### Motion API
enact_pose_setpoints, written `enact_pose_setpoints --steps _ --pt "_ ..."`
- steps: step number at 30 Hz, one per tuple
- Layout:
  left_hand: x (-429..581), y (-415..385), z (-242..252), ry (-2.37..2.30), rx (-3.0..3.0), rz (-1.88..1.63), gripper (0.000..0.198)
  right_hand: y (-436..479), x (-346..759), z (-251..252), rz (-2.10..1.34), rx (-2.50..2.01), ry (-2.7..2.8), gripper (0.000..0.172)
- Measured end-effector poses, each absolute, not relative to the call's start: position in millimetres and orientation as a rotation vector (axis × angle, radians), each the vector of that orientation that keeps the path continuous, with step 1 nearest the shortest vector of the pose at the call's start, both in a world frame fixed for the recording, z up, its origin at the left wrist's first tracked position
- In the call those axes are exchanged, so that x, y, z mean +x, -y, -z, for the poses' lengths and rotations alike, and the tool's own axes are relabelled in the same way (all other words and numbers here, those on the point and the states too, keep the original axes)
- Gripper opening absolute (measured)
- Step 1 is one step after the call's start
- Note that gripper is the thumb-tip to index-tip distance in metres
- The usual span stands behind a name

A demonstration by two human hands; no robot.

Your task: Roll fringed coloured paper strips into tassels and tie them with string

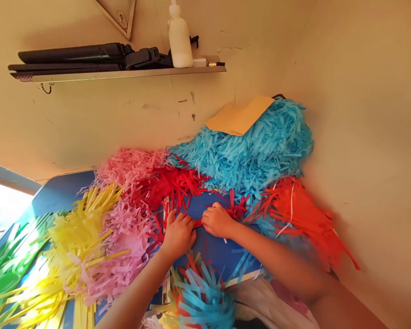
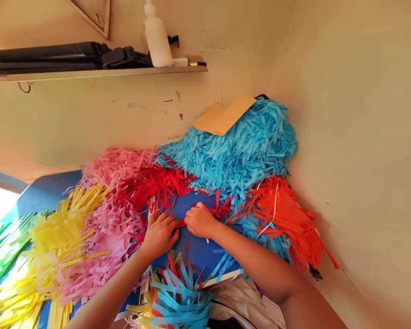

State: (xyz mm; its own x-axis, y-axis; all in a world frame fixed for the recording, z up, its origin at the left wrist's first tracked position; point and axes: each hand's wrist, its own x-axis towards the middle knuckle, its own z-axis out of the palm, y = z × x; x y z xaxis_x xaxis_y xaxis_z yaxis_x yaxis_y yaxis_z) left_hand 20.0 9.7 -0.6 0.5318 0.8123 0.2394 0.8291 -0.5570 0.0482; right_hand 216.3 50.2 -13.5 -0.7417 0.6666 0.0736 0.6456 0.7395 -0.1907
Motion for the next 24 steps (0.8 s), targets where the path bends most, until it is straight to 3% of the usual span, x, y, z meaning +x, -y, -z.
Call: enact_pose_setpoints --steps 6,13,18,24 --pt "20.4 -14.1 10.3 1.465 -2.644 0.461 0.018 -51.5 213.4 7.2 -0.242 -1.137 2.737 0.012" --pt "5.6 -0.6 24.6 1.479 -2.677 0.592 0.028 -41.4 232.1 18.5 -0.303 -1.177 2.690 0.024" --pt "-6.8 -1.9 33.2 1.731 -2.673 0.739 0.025 -47.9 256.8 21.7 -0.463 -1.307 2.576 0.014" --pt "-6.5 -6.5 33.4 1.894 -2.587 0.704 0.028 -54.9 256.0 20.2 -0.561 -1.439 2.479 0.015"
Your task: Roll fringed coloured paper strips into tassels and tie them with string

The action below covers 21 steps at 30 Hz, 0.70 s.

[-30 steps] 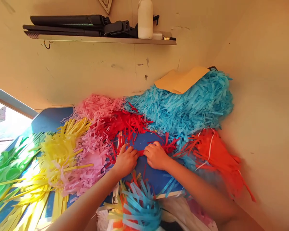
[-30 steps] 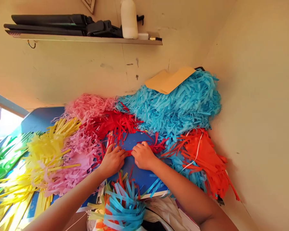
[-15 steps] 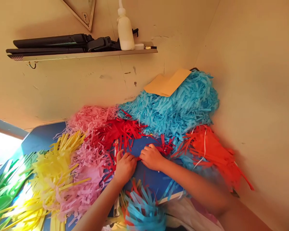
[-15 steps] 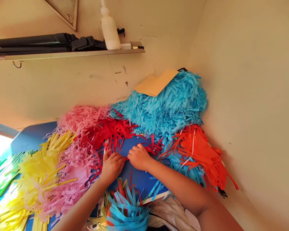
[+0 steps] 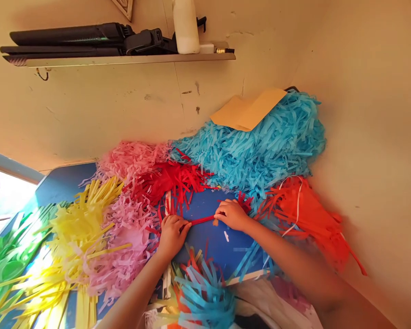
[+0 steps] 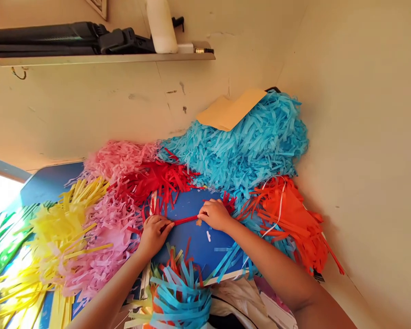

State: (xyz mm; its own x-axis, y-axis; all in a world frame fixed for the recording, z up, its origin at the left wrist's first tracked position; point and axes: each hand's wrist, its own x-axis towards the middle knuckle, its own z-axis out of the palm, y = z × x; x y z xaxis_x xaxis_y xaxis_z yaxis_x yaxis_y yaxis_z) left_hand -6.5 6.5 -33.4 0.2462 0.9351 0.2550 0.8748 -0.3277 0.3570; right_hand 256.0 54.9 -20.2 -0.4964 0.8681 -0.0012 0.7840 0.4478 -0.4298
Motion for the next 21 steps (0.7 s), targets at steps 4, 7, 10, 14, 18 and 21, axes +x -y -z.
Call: enact_pose_setpoints --steps 4,7,10,14,18,21 --pt "0.9 -6.9 27.8 -1.804 2.362 -0.560 0.028 -57.9 250.7 21.3 -0.571 -1.512 2.463 0.015" --pt "3.9 -10.3 23.2 -1.812 2.392 -0.483 0.025 -61.3 248.2 22.8 -0.582 -1.549 2.476 0.016" --pt "3.7 -14.4 20.3 -1.800 2.426 -0.431 0.022 -64.7 246.2 22.2 -0.581 -1.570 2.506 0.016" --pt "3.2 -14.6 16.7 -1.773 2.503 -0.436 0.013 -62.6 240.8 11.8 -0.463 -1.544 2.569 0.007" --pt "6.1 -9.5 11.4 -1.547 2.688 -0.430 0.021 -53.3 231.6 -0.9 -0.318 -1.246 2.740 0.010" --pt "9.6 -8.7 9.6 -1.455 2.772 -0.437 0.023 -49.5 224.0 -1.5 -0.132 -0.970 2.842 0.014"
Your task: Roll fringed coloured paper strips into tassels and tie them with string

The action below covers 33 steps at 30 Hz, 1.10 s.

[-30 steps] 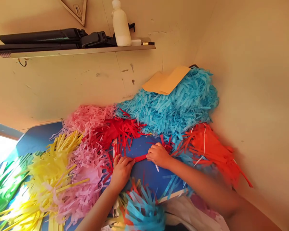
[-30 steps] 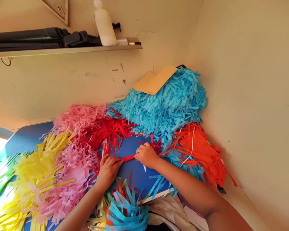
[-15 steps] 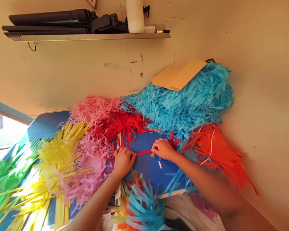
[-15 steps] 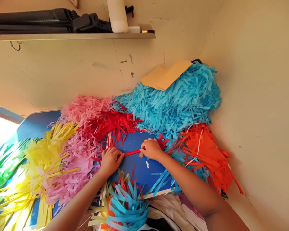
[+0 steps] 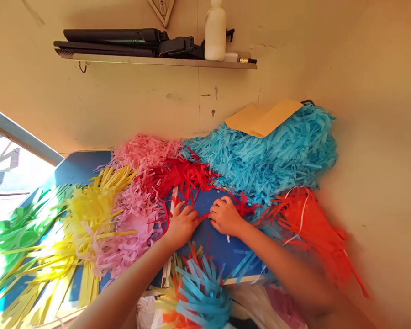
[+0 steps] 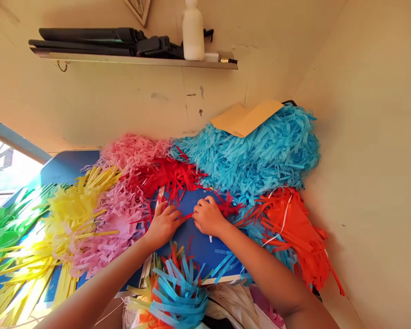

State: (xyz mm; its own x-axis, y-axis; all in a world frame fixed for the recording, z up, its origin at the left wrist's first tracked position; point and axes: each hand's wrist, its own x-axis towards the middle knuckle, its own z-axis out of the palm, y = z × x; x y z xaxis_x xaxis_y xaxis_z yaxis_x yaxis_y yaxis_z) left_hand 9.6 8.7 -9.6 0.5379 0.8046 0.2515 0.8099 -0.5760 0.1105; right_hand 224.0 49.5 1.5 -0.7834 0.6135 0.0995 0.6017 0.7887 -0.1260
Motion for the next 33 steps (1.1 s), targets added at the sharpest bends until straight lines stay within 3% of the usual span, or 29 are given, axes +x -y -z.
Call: enact_pose_setpoints --steps 11,20,26,33 --pt "9.4 -21.0 7.7 1.352 -2.780 0.468 0.019 -65.1 207.9 11.0 -0.008 -0.784 2.935 0.028" --pt "17.6 -16.0 18.6 1.390 -2.563 0.591 0.019 -59.1 202.0 11.3 0.028 -0.969 2.793 0.012" --pt "13.1 -5.2 30.3 1.475 -2.540 0.639 0.017 -46.7 215.9 27.2 -0.097 -1.008 2.716 0.021" --pt "-2.6 1.0 32.8 1.757 -2.568 0.704 0.019 -46.9 249.8 31.3 -0.373 -1.142 2.576 0.012"
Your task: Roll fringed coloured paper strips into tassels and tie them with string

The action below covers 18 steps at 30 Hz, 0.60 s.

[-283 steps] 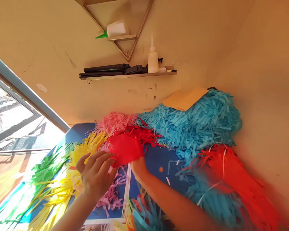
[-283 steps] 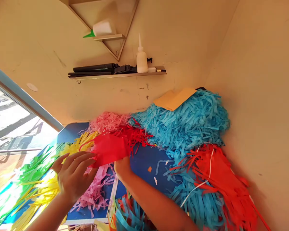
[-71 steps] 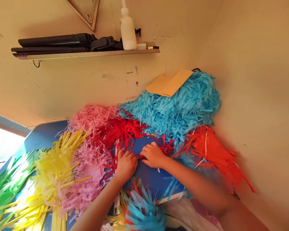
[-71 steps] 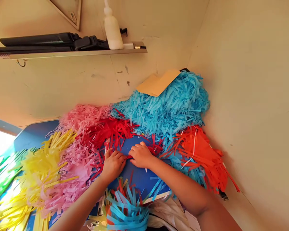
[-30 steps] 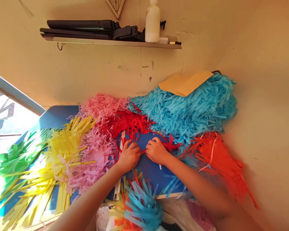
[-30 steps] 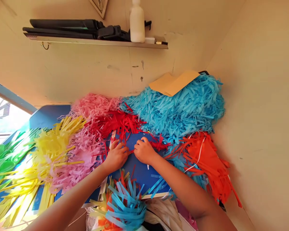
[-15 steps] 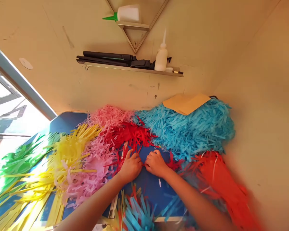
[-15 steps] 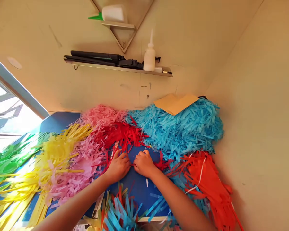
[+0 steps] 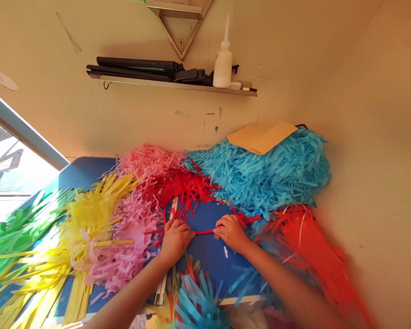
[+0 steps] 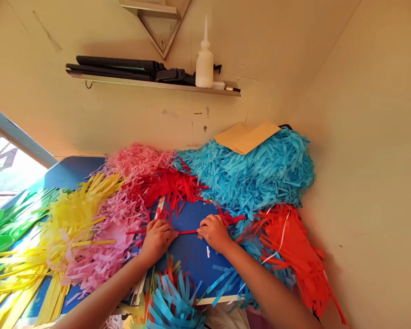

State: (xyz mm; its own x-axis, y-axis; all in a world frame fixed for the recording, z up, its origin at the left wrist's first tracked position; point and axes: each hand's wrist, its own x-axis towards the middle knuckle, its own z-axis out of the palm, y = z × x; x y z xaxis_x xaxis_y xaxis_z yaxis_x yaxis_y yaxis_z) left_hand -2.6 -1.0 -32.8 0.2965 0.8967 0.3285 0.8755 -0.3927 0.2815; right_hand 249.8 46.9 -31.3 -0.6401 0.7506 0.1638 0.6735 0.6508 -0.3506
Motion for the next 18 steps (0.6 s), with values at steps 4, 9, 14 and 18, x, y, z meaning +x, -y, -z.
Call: enact_pose_setpoints --steps 4,9,14,18 --pt "-5.3 -1.3 29.4 -1.796 2.322 -0.631 0.020 -52.3 251.4 26.9 -0.529 -1.212 2.512 0.016" --pt "0.5 -4.1 23.6 -1.858 2.257 -0.526 0.022 -58.5 246.1 19.7 -0.608 -1.313 2.516 0.017" --pt "7.0 -12.6 14.0 -1.821 2.355 -0.410 0.017 -64.8 233.6 13.0 -0.543 -1.504 2.565 0.013" --pt "8.8 -16.7 10.3 -1.572 2.581 -0.382 0.019 -62.4 226.8 3.4 -0.419 -1.428 2.680 0.006"
